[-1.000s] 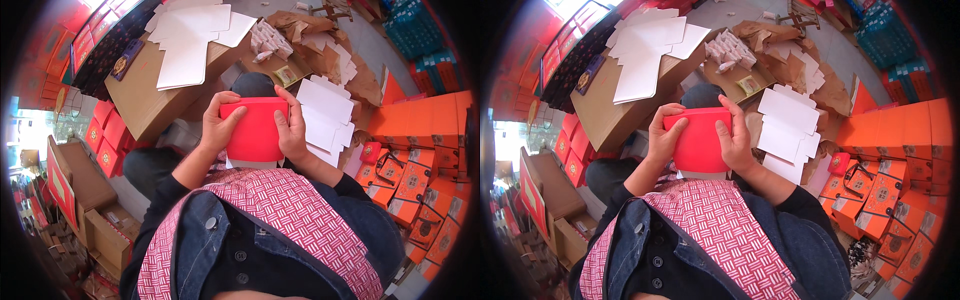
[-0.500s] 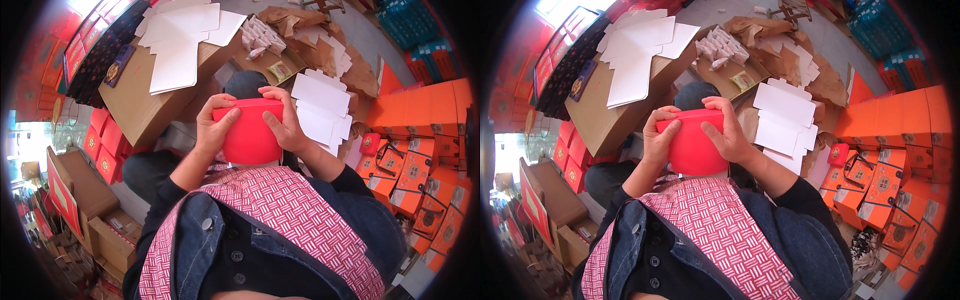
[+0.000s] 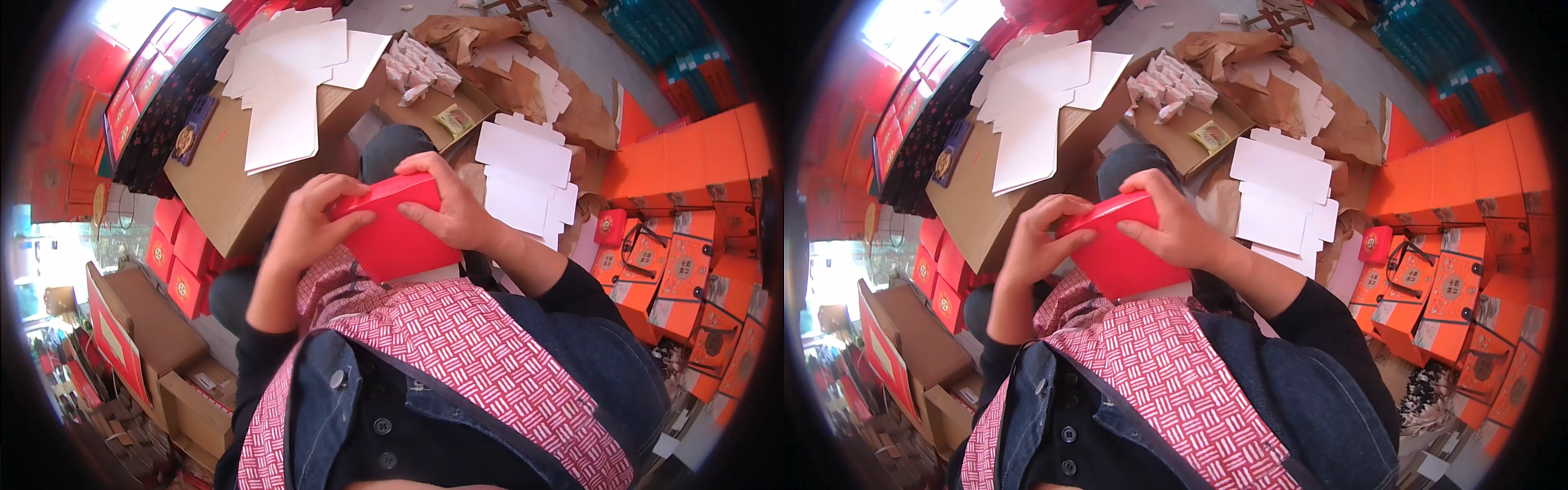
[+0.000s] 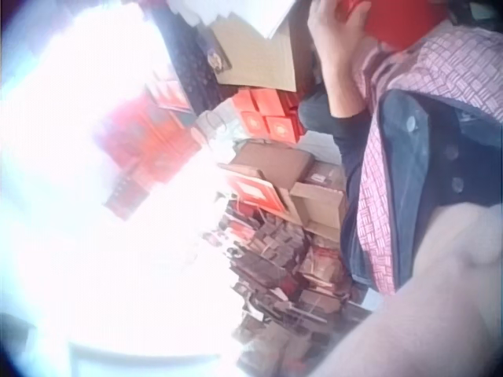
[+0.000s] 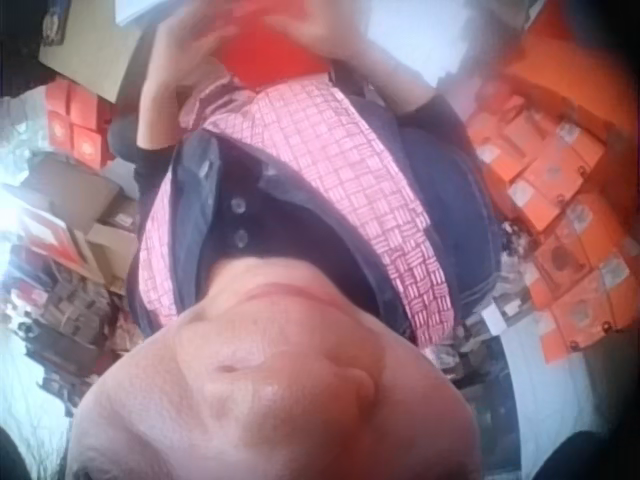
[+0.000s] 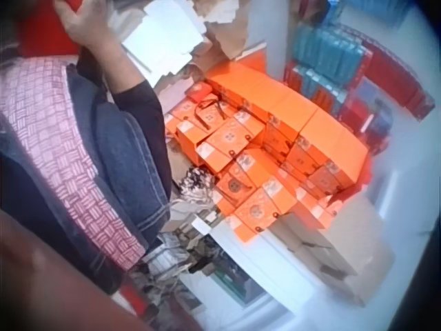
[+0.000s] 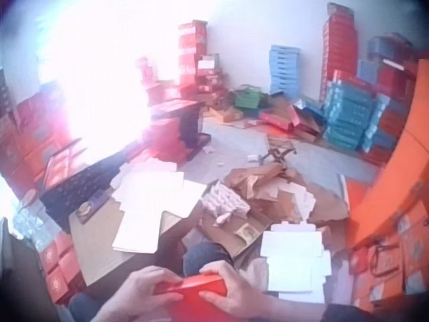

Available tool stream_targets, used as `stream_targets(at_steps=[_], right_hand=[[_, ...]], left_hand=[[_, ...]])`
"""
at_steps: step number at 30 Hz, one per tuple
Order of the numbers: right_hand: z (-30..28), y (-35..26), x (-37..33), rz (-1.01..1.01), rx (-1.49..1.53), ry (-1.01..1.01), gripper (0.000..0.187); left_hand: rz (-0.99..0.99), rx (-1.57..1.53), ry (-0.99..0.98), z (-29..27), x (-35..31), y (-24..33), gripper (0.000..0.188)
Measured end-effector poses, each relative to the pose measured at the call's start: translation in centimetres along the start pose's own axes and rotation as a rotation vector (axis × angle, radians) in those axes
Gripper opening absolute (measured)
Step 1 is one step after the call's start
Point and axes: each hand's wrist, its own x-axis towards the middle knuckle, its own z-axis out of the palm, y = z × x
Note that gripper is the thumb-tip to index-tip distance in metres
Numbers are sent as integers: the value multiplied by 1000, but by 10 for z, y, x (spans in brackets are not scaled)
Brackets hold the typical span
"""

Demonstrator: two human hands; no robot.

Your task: The person assembles small red boxes by folding white paper inserts into red shells and stacking the finished units. They repeatedly pick up a red box, insert a white paper piece, fold the edges, and place the completed box on a growing stack.

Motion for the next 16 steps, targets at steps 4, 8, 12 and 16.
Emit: stream_targets(at_steps=[4, 8, 12, 16], right_hand=[[5, -22, 32, -143, 51, -73, 57], [-32, 10, 62, 105, 393, -4, 59], [-73, 163, 96, 365, -56, 261, 45], [-62, 348, 135, 290, -502, 162, 53]], left_hand=[[-26, 323, -194, -15, 8, 26, 57], [-308, 144, 2, -36, -6, 11, 50], [-612, -163, 629, -79, -75, -34, 43], [-466, -610, 913, -90, -58, -47, 51]])
